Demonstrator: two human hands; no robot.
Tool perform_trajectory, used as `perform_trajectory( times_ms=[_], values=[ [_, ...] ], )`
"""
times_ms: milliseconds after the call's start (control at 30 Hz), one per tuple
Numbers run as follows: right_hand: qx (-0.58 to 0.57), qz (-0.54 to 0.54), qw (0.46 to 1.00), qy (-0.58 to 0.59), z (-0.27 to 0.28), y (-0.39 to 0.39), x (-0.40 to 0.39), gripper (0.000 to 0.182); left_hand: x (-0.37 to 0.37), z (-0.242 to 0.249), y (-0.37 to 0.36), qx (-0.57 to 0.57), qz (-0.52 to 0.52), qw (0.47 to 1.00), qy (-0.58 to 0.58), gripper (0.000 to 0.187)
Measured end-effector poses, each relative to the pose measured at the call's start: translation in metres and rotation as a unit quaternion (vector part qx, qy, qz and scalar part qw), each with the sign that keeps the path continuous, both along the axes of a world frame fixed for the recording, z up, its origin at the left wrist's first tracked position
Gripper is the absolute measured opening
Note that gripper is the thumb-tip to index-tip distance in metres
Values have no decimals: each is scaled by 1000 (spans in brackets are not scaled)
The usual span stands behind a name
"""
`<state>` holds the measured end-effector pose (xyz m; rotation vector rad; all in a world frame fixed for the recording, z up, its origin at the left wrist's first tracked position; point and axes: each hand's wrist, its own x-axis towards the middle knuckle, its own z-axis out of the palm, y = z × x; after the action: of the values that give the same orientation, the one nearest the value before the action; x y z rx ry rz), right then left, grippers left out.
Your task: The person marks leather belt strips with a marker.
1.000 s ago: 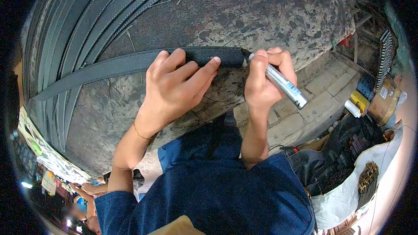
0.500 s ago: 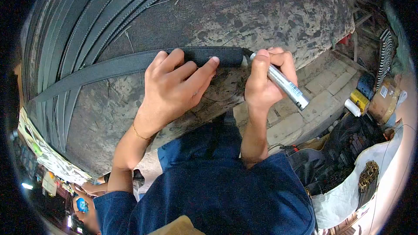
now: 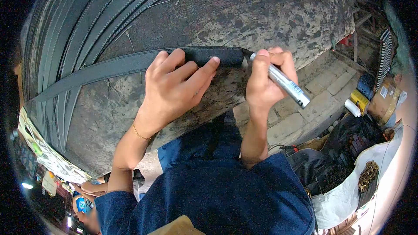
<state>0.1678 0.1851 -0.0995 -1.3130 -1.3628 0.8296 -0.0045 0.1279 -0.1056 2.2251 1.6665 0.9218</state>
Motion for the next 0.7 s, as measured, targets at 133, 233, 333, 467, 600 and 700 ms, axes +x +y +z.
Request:
perform_trajectory(
  times_ms=[133,233,333,467,600,700],
  values=[
    [-25,-4,999,-48,2,0,1,25,0,0,0,2,-1,1000,-3,29],
    [-34,-3,999,-42,2,0,2,25,0,1,0,3,-2,1000,-2,29],
    [-5,6,998,-66,0,1,3,25,1,0,0,11,1,1000,-9,28],
    [-13,-2,999,-40,0,2,1,26,1,-3,0,34,4,999,-27,27],
    [8,19,999,-51,-4,1,7,26,0,1,0,12,2,1000,-18,26],
    [5,31,997,-72,-1,2,4,26,0,1,0,14,3,1000,-17,25]
  ],
)
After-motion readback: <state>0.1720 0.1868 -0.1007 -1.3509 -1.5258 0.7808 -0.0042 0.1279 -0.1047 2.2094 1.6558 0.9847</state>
